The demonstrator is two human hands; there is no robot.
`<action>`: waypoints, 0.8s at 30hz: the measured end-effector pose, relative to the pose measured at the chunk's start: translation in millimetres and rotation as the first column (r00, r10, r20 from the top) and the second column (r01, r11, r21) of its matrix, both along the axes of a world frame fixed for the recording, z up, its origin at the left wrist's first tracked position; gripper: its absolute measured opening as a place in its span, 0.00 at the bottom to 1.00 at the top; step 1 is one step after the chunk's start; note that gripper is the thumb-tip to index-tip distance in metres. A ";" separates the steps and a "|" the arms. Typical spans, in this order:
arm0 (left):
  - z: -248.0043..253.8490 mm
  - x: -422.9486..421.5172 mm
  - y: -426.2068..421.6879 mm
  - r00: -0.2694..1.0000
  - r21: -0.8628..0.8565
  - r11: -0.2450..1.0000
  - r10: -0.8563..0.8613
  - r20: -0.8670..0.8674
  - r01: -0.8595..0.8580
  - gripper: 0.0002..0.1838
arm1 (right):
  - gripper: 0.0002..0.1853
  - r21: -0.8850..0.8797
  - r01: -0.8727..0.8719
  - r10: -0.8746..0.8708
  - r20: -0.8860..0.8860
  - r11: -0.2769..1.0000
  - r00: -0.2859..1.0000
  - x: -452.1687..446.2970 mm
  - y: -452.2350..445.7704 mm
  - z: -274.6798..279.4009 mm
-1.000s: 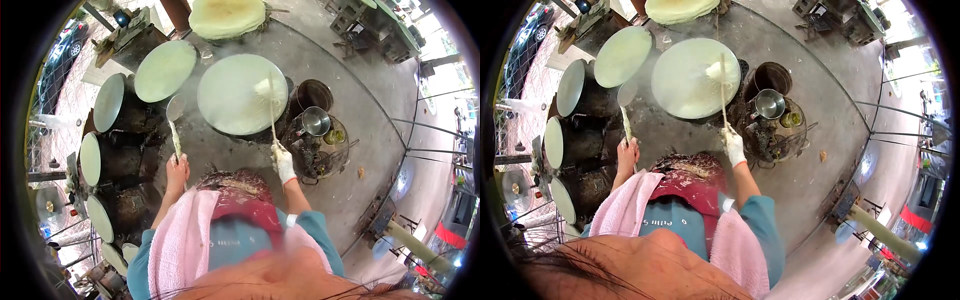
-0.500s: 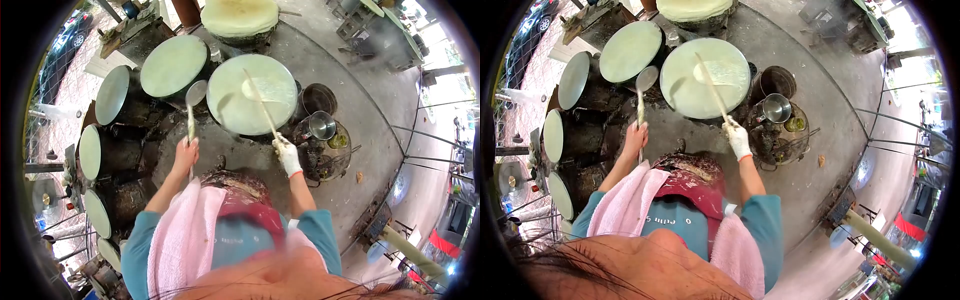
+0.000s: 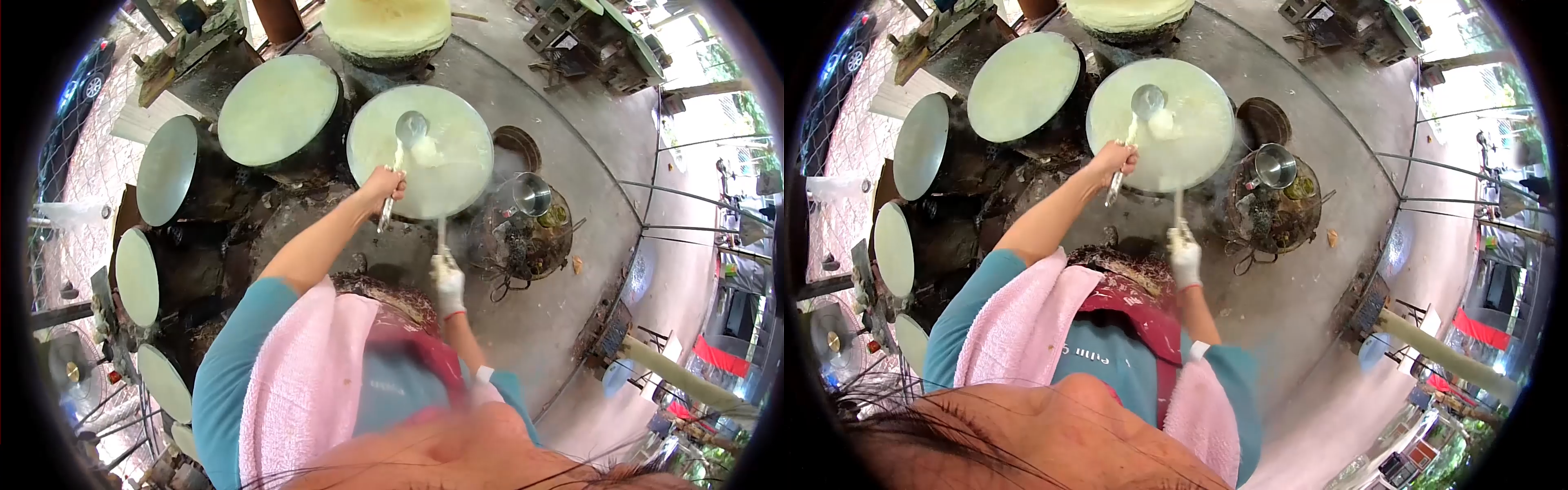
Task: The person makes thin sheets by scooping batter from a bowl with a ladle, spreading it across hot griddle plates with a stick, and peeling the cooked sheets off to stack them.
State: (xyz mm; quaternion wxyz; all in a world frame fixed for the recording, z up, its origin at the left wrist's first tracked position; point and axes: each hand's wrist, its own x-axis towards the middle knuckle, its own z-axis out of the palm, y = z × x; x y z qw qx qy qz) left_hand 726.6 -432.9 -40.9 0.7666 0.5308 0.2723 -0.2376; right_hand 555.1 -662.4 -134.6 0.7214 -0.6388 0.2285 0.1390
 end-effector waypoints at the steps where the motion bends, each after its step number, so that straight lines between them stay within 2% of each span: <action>1: 2.0 -9.4 -3.8 0.997 -0.052 0.997 0.060 -0.047 -0.062 0.08 | 0.21 0.075 -0.028 0.034 -0.075 0.997 0.997 -3.2 22.1 -9.2; 3: 7.3 -26.1 -10.0 0.974 -0.140 0.970 0.176 -0.145 -0.196 0.05 | 0.21 0.201 -0.100 0.139 -0.192 0.975 0.971 4.8 39.8 2.1; 5: 14.7 -37.6 -10.2 0.951 -0.173 0.946 0.238 -0.197 -0.273 0.05 | 0.19 0.193 -0.023 0.052 -0.147 0.981 0.988 19.7 34.5 38.2; 7: 15.5 -40.4 -11.5 0.945 -0.223 0.928 0.257 -0.200 -0.299 0.04 | 0.17 0.132 0.033 -0.024 -0.066 0.991 0.998 30.9 20.3 43.0; 8: 12.8 -42.8 -14.5 0.940 -0.248 0.915 0.272 -0.205 -0.319 0.04 | 0.14 0.083 0.001 0.011 -0.135 0.997 0.991 32.1 13.3 45.3; 9: 20.4 -41.1 -19.2 0.908 -0.347 0.844 0.339 -0.247 -0.410 0.05 | 0.14 0.087 -0.108 0.124 -0.208 0.990 0.970 34.1 12.5 51.9; 10: 27.8 -40.8 -22.9 0.906 -0.346 0.842 0.342 -0.250 -0.413 0.06 | 0.13 0.097 -0.215 0.234 -0.277 0.972 0.932 36.2 13.2 54.4; 11: 35.1 -41.4 -26.2 0.902 -0.346 0.839 0.348 -0.254 -0.421 0.06 | 0.12 0.186 -0.272 0.314 -0.258 0.944 0.914 36.8 12.9 47.0; 12: 43.6 -44.8 -30.0 0.896 -0.346 0.832 0.358 -0.262 -0.434 0.07 | 0.09 0.182 -0.331 0.369 -0.246 0.926 0.896 38.7 11.9 61.4; 13: 32.5 -51.7 -22.4 0.884 -0.619 0.634 0.374 -0.280 -0.464 0.08 | 0.09 0.232 -0.341 0.394 -0.248 0.911 0.885 44.1 4.6 78.8; 14: 22.1 -66.5 -9.4 0.917 -0.640 0.667 0.360 -0.172 -0.382 0.08 | 0.10 0.279 -0.356 0.426 -0.249 0.892 0.870 52.8 -5.3 91.6; 15: 5.0 -89.6 12.1 0.951 -0.922 0.345 0.301 -0.069 -0.176 0.09 | 0.11 0.159 -0.363 0.389 -0.193 0.918 0.901 61.3 -17.5 96.9; 16: -2.3 -119.5 24.4 0.904 -0.952 0.288 0.427 0.030 -0.104 0.11 | 0.12 0.042 -0.361 0.363 -0.122 0.932 0.924 71.8 -28.8 100.2; 17: -9.8 -149.6 31.7 0.924 -0.976 0.087 0.350 -0.157 -0.198 0.13 | 0.14 0.126 -0.278 0.281 -0.002 0.952 0.960 85.1 -43.9 74.9; 18: 4.3 -171.9 24.9 0.905 -0.923 0.321 0.422 -0.064 -0.214 0.14 | 0.17 0.020 -0.206 0.207 -0.053 0.978 0.977 94.5 -50.4 82.2; 20: 42.9 -220.0 10.6 0.859 -0.648 0.692 0.500 0.112 -0.318 0.15 | 0.19 -0.111 -0.271 0.266 -0.059 0.956 0.962 110.3 -73.8 41.6; 21: 40.6 -235.8 13.0 0.871 -0.666 0.720 0.439 0.219 -0.195 0.14 | 0.19 -0.090 -0.365 0.367 0.009 0.927 0.930 106.9 -85.4 9.2; 22: 46.8 -250.8 10.2 0.851 -0.663 0.708 0.484 0.203 -0.245 0.14 | 0.20 -0.057 -0.478 0.481 0.085 0.876 0.872 101.4 -87.5 -13.4; 24: 68.9 -287.2 3.9 0.781 -0.673 0.640 0.607 0.147 -0.371 0.14 | 0.25 -0.166 -0.698 0.715 0.091 0.697 0.693 87.6 -74.9 22.6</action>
